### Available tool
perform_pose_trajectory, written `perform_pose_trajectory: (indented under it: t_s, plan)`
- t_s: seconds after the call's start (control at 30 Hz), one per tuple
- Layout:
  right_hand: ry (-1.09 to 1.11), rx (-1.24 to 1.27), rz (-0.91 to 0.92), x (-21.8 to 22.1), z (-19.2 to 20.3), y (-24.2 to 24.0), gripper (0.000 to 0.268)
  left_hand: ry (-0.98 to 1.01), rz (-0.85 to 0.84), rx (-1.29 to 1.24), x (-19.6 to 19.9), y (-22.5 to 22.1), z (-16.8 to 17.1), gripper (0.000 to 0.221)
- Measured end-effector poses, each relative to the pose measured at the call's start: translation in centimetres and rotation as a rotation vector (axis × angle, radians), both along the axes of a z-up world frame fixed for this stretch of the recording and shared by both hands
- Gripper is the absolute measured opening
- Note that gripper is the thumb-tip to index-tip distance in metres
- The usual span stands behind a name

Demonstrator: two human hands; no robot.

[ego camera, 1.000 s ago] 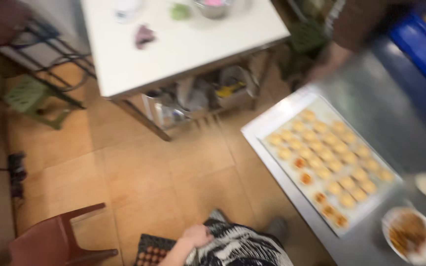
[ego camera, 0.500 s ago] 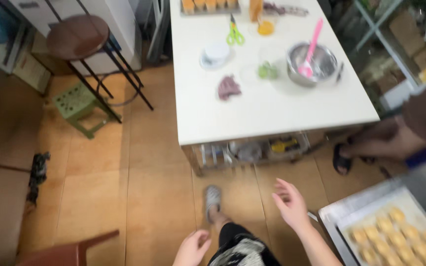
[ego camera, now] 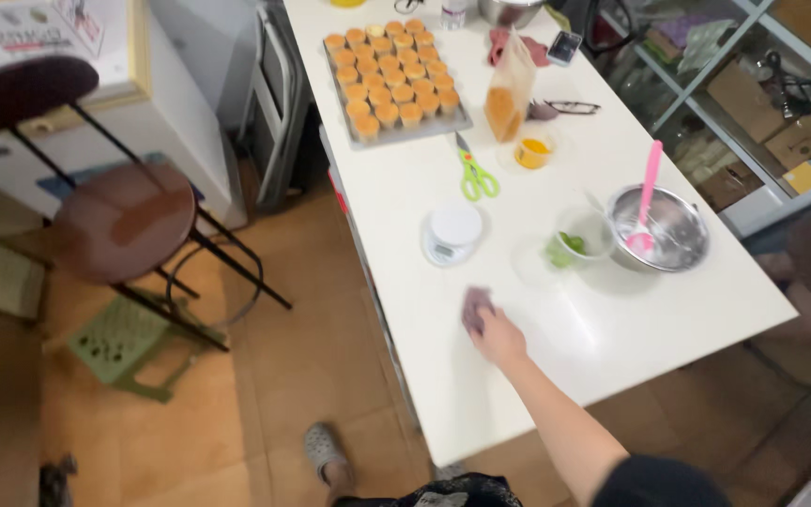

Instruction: The person fills small pastry shells with a mixture using a spoon while holding each shell by hand.

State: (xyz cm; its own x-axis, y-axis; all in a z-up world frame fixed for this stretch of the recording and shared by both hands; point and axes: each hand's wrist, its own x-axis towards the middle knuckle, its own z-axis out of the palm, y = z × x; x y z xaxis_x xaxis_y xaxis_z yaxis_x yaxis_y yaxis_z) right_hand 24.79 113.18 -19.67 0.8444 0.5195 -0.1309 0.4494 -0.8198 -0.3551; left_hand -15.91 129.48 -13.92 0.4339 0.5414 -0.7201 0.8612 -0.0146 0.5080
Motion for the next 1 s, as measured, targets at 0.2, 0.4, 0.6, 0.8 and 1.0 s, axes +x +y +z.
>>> perform_pose_trajectory:
  t_s: [0.2, 0.4, 0.6, 0.8, 1.0]
  plan:
    - [0.453, 0.465, -0.391, -10.1, -0.2, 0.2, 0.032, -0.244, -0.042, 0.077, 2.9, 15.0, 0.9, 0.039]
    - [0.442, 0.964, -0.856, -4.5, 3.7, 3.0, 0.029, -0.505, -0.259, 0.141, 9.5, 27.8, 1.7, 0.038]
    - [-0.046, 0.882, -0.852, 17.5, 14.3, 1.2, 0.017, -0.443, -0.581, 0.199, 21.2, 34.3, 2.1, 0.036]
    - [0.009, 1.047, -0.862, 34.4, 21.5, 1.1, 0.053, -0.519, -0.703, 0.297, 32.3, 36.6, 3.0, 0.043]
    - [0.080, 0.964, -0.842, 34.6, 20.4, 4.6, 0.063, -0.397, -0.619, 0.184, 38.5, 41.1, -0.9, 0.040]
